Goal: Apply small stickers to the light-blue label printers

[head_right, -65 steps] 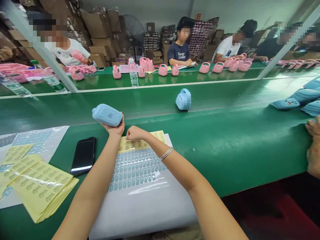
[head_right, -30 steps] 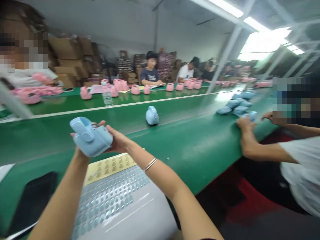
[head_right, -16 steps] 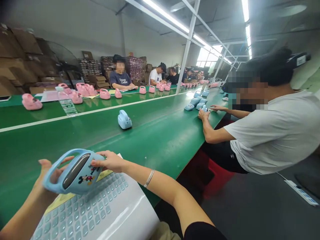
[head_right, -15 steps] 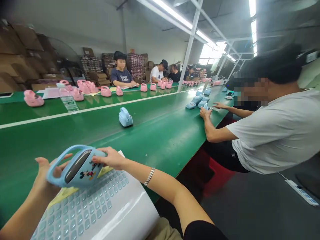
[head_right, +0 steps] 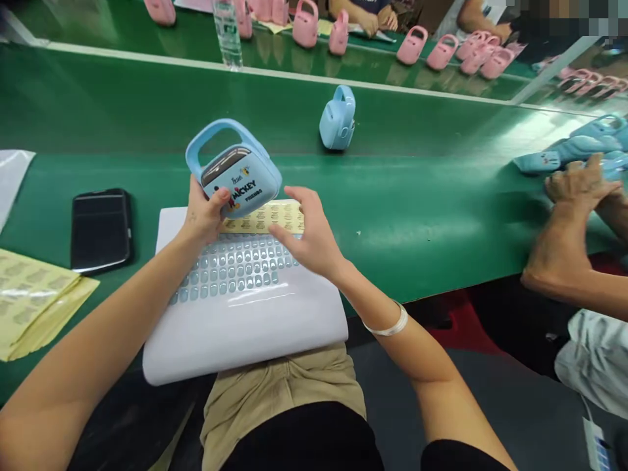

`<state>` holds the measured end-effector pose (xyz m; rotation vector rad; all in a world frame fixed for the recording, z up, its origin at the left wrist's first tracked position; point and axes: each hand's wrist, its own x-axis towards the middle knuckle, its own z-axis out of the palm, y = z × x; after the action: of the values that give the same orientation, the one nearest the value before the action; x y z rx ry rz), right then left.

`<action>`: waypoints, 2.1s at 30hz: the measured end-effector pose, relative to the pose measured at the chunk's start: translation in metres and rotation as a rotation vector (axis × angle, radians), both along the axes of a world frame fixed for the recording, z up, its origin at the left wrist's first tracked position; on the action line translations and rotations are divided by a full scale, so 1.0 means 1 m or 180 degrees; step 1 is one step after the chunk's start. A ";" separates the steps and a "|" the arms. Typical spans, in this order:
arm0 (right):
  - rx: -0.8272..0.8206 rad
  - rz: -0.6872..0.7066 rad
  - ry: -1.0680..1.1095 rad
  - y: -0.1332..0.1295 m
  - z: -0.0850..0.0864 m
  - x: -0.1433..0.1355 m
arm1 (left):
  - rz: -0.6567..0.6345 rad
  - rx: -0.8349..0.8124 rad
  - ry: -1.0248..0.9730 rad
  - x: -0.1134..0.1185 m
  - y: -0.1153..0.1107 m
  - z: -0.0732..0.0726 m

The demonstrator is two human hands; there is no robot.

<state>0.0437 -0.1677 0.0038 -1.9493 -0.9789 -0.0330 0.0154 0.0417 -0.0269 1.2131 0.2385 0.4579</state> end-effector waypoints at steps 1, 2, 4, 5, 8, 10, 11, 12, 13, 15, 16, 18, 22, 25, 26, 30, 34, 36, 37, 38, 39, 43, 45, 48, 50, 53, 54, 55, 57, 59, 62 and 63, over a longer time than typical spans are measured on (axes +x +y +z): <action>-0.0197 0.0288 -0.0245 -0.010 -0.003 -0.011 | -0.0068 0.0009 -0.0100 -0.001 0.000 0.000; -0.0463 0.0587 -0.0423 -0.018 -0.008 -0.022 | -0.0120 0.0027 -0.0213 -0.001 0.000 0.000; -0.1036 0.1033 -0.0697 -0.029 -0.023 -0.039 | -0.0244 0.0100 -0.0269 -0.001 0.000 -0.003; -0.1286 0.1129 -0.0801 -0.032 -0.030 -0.046 | -0.0244 0.0156 -0.0214 -0.001 -0.001 -0.005; -0.1688 0.1099 -0.1016 -0.037 -0.043 -0.058 | -0.0272 0.0271 -0.0082 -0.003 -0.007 -0.011; -0.1683 0.1038 -0.1060 -0.042 -0.044 -0.067 | -0.0185 0.0117 -0.0069 -0.010 -0.014 -0.014; -0.1624 0.1008 -0.1066 -0.045 -0.043 -0.073 | -0.0130 -0.0023 -0.0061 -0.016 -0.018 -0.015; -0.1539 0.0977 -0.1073 -0.049 -0.041 -0.080 | -0.0066 -0.0172 -0.0048 -0.023 -0.022 -0.015; -0.1442 0.0938 -0.1086 -0.054 -0.040 -0.088 | 0.0004 -0.0312 -0.0036 -0.032 -0.027 -0.016; -0.1240 0.0849 -0.1148 -0.062 -0.039 -0.104 | 0.0023 -0.0516 -0.0003 -0.051 -0.036 -0.015; -0.1147 0.0805 -0.1198 -0.066 -0.039 -0.111 | 0.0014 -0.0575 0.0008 -0.060 -0.040 -0.015; -0.1007 0.0736 -0.1315 -0.068 -0.039 -0.120 | -0.0004 -0.0640 0.0037 -0.073 -0.045 -0.012; -0.0917 0.0665 -0.1570 -0.062 -0.039 -0.119 | -0.0061 -0.0746 0.0168 -0.078 -0.048 -0.007; -0.0859 0.0702 -0.1904 -0.057 -0.039 -0.114 | -0.0168 -0.0765 0.0179 -0.075 -0.046 -0.004; -0.0829 0.0723 -0.2030 -0.057 -0.039 -0.113 | -0.0193 -0.0751 0.0179 -0.075 -0.045 -0.004; -0.0849 0.0844 -0.2022 -0.058 -0.039 -0.110 | -0.0222 -0.0709 0.0302 -0.076 -0.041 -0.002; -0.0722 0.0853 -0.1982 -0.058 -0.046 -0.108 | -0.0368 -0.0700 0.0372 -0.078 -0.039 -0.001; -0.0557 0.0793 -0.2208 -0.057 -0.051 -0.109 | -0.0430 -0.0667 0.0397 -0.079 -0.038 -0.001; -0.0515 0.0786 -0.2293 -0.056 -0.052 -0.110 | -0.0445 -0.0644 0.0415 -0.080 -0.038 -0.001; -0.0492 0.0780 -0.2325 -0.054 -0.053 -0.110 | -0.0453 -0.0618 0.0437 -0.081 -0.037 -0.001; -0.0461 0.0745 -0.2269 -0.053 -0.052 -0.109 | -0.0465 -0.0590 0.0463 -0.081 -0.037 -0.001; 0.0129 0.0661 -0.1213 -0.046 -0.028 -0.093 | -0.0561 -0.0514 0.0518 -0.084 -0.035 0.000; 0.0607 0.0456 -0.0750 -0.041 -0.007 -0.078 | -0.0631 -0.0511 0.0543 -0.085 -0.033 0.000; 0.1594 -0.0334 -0.0794 -0.028 0.018 -0.057 | -0.0716 -0.0426 0.0551 -0.087 -0.029 -0.001; 0.2093 -0.0652 -0.1043 -0.016 0.023 -0.049 | -0.0768 -0.0325 0.0527 -0.088 -0.027 -0.003; 0.2196 -0.0636 -0.1336 0.003 0.017 -0.045 | -0.0924 -0.0295 0.0520 -0.091 -0.024 -0.005; 0.2182 -0.0607 -0.1388 0.007 0.014 -0.044 | -0.1005 -0.0327 0.0534 -0.091 -0.024 -0.005; 0.2173 -0.0587 -0.1431 0.011 0.011 -0.044 | -0.1093 -0.0363 0.0558 -0.092 -0.023 -0.004; 0.2194 -0.0560 -0.1475 0.015 0.007 -0.044 | -0.1239 -0.0428 0.0590 -0.093 -0.022 -0.003; 0.2230 -0.0504 -0.1531 0.015 0.006 -0.042 | -0.1357 -0.0473 0.0590 -0.094 -0.021 -0.001; 0.2241 -0.0390 -0.1651 0.014 0.007 -0.040 | -0.1527 -0.0566 0.0502 -0.094 -0.020 0.002; 0.2225 -0.0369 -0.1673 0.013 0.007 -0.039 | -0.1584 -0.0602 0.0475 -0.094 -0.020 0.002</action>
<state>0.0042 -0.1545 0.0110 -1.3522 -0.9996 -0.8736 -0.0789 0.0217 -0.0247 1.0740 0.0971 -0.0871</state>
